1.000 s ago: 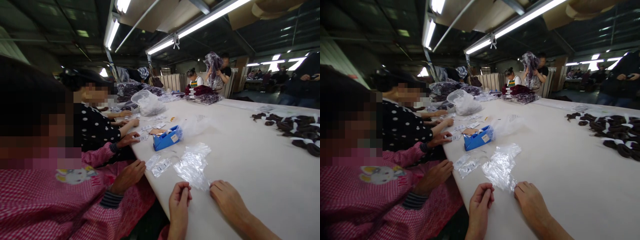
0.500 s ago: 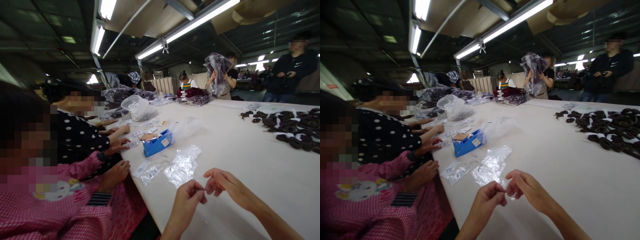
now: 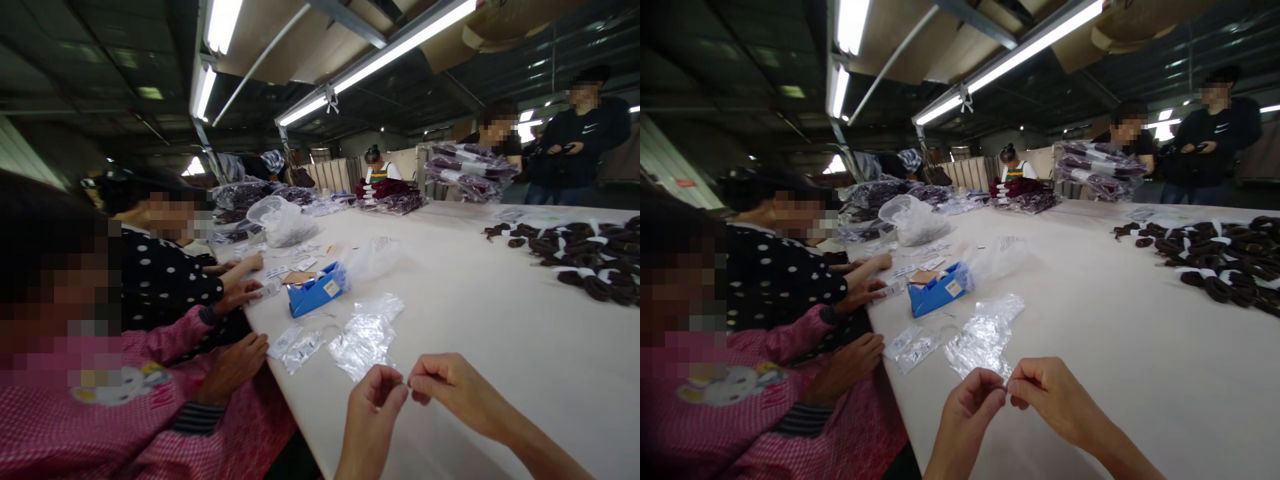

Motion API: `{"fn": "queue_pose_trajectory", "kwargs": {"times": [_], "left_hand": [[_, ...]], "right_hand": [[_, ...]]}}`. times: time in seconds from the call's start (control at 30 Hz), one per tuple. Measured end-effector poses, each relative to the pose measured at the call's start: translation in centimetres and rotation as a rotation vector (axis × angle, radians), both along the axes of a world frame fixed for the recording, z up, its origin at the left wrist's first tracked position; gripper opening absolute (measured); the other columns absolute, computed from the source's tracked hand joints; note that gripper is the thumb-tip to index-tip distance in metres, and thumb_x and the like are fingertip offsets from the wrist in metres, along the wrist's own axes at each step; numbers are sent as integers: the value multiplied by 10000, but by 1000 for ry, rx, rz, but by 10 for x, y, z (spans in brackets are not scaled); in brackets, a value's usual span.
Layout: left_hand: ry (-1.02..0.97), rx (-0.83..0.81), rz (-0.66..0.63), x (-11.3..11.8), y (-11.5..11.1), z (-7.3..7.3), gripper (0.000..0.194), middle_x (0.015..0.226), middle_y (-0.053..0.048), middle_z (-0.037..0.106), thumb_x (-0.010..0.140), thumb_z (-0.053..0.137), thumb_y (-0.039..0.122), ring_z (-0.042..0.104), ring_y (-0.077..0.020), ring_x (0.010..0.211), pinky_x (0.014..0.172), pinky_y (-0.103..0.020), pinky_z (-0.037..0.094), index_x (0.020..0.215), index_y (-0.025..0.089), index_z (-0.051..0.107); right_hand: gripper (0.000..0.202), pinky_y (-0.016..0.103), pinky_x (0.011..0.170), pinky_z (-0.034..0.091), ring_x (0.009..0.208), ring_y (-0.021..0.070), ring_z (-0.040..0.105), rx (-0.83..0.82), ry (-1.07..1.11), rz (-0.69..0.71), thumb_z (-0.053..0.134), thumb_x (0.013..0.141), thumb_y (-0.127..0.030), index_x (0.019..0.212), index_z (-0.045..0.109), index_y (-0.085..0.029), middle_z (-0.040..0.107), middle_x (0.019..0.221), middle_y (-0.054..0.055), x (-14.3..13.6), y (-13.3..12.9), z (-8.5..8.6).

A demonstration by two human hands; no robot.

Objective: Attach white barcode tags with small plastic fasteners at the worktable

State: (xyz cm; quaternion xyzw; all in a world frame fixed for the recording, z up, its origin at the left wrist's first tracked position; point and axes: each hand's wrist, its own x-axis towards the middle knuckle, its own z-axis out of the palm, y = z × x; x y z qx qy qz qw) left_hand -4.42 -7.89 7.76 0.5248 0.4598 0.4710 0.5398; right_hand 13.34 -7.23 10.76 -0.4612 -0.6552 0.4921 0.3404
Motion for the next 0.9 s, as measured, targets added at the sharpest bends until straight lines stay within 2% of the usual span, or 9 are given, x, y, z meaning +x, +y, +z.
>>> {"fn": "queue_pose_trajectory", "kwargs": {"times": [0.1,0.2,0.37,0.43,0.53,0.6,0.7,0.8,0.9], "left_hand": [[3,23,38,4,-1,0,155,614,24,561,770,639,260,498,-114,622,632,-220,387,660,162,595],[-32,16,36,5,-2,-2,216,599,16,568,780,632,308,505,-122,617,630,-227,384,629,164,576],[-162,-52,29,1,0,3,232,545,39,546,668,730,281,483,-103,569,591,-214,365,598,167,540],[-193,-88,33,-1,1,6,243,536,47,539,624,766,268,455,-87,548,570,-202,346,609,164,547],[-238,-113,37,-4,1,6,280,542,56,521,582,803,274,418,-70,535,550,-191,323,619,161,550],[-259,-110,21,-5,1,5,301,549,59,507,564,819,268,398,-62,533,540,-186,309,615,158,544],[-284,-104,-12,-5,0,4,310,562,56,500,555,828,255,391,-62,547,539,-184,301,619,155,541],[-287,-106,-24,-6,0,3,307,556,55,494,561,828,263,377,-60,545,539,-185,293,619,151,548],[-265,-99,-32,-7,1,0,315,561,46,509,557,833,293,381,-60,537,536,-189,298,615,151,558]], "right_hand": [[207,249,665,450,682,152,620,28,-43,-19,579,846,-318,730,684,-182,703,691,-6,-2,-3,-2],[210,242,651,442,668,145,609,32,-47,-16,576,846,-307,710,672,-179,689,675,-11,-3,-3,-3],[198,240,652,439,694,145,592,-11,43,48,584,844,-302,742,686,-166,665,684,-13,-5,-2,-1],[177,252,667,451,718,155,600,-26,57,59,596,838,-301,812,709,-168,675,718,-6,-5,-2,-1],[285,306,786,485,872,193,632,39,57,57,623,829,-298,1094,679,-211,708,974,32,-2,-2,-1],[391,345,896,472,1060,224,597,153,49,67,649,813,-274,1202,625,-257,650,1193,52,-1,-3,0],[290,364,980,439,1167,229,548,301,33,107,643,818,-241,1104,675,-274,615,1256,53,-1,-4,3],[145,337,959,453,1075,204,598,350,40,130,625,832,-227,956,699,-245,661,1144,50,-1,-4,7],[59,310,898,477,979,192,624,329,27,138,633,816,-231,855,677,-225,694,1030,38,-2,-4,9]]}}
